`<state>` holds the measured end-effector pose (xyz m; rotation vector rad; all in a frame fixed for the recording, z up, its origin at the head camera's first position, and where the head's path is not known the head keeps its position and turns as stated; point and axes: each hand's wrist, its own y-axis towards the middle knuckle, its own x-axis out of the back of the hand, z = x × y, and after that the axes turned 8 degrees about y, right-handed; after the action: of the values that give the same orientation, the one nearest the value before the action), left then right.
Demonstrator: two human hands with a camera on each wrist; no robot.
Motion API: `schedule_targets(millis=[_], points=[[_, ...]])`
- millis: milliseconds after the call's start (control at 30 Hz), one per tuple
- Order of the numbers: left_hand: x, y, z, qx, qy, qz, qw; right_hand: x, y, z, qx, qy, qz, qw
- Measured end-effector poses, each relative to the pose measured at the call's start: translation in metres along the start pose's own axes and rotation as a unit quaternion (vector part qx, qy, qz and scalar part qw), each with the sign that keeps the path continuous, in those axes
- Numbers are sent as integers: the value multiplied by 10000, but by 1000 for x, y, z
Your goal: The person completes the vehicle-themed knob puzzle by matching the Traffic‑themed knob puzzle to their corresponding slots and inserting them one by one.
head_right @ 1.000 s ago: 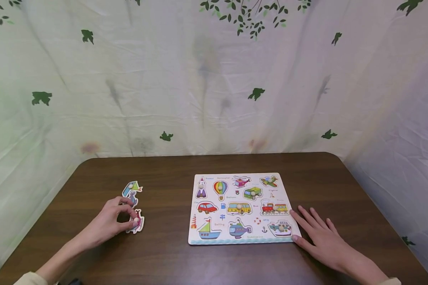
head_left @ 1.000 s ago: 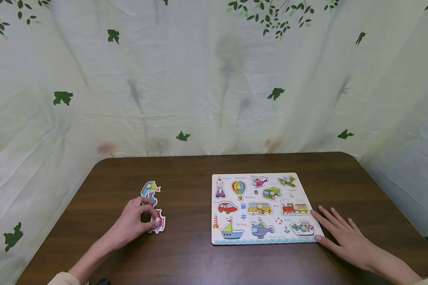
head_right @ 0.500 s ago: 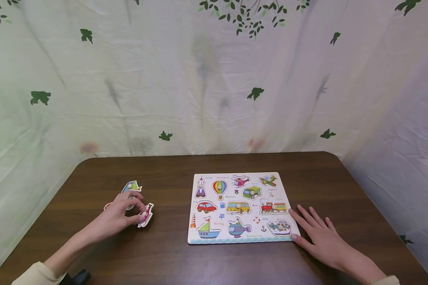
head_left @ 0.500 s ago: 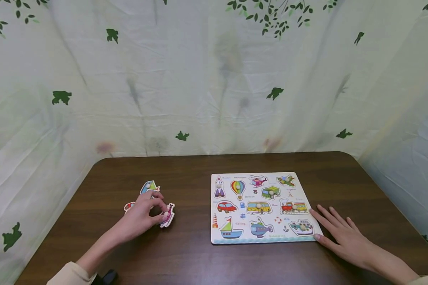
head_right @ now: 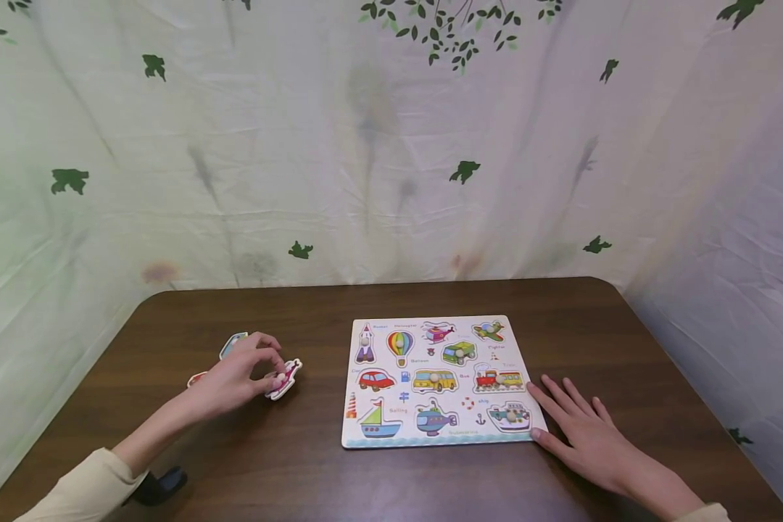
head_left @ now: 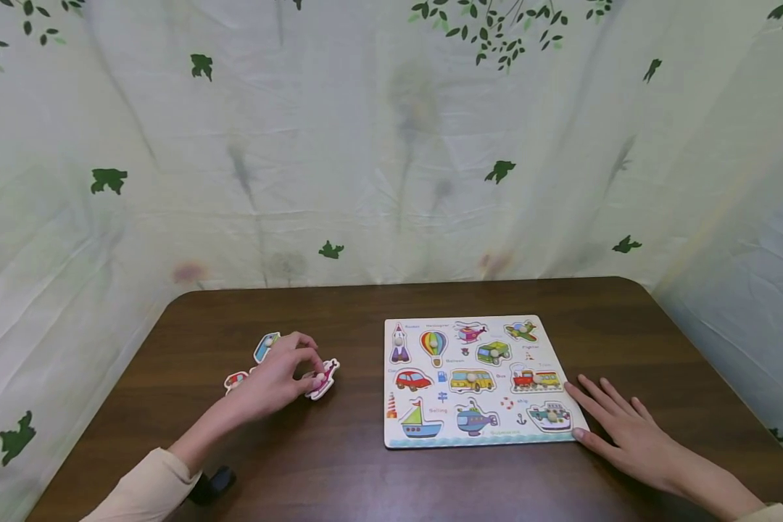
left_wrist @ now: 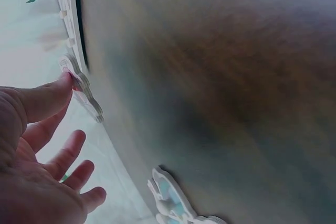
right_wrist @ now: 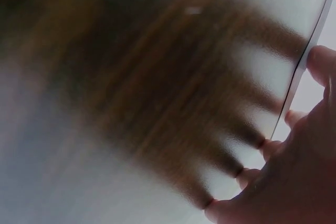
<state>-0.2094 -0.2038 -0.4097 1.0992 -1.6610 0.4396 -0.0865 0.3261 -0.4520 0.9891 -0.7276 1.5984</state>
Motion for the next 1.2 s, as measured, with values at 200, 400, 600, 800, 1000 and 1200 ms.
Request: schedule_targets(millis=[200,400,600,800,1000,1200], points=[[-3,18,-2,-148,95,43,9998,0,0,2,-23,-68,-25,10000],[-4,32,-8,-130,53,104,9998,1,1,1,-98,-53,31,9999],[-9,48,-13,-230,8,118,9997,1,0,0,-81,-7,51,10000],[-14,64,-21,-193,-1,191,9996,0,0,-1,-76,42,33,10000],[-21,79,-29,-239,-108,190,9995,-1,0,-3,-46,-59,-4,10000],[-32,93,-38,-229,-225,202,9993,-1,0,-2,-103,-18,13,9999]])
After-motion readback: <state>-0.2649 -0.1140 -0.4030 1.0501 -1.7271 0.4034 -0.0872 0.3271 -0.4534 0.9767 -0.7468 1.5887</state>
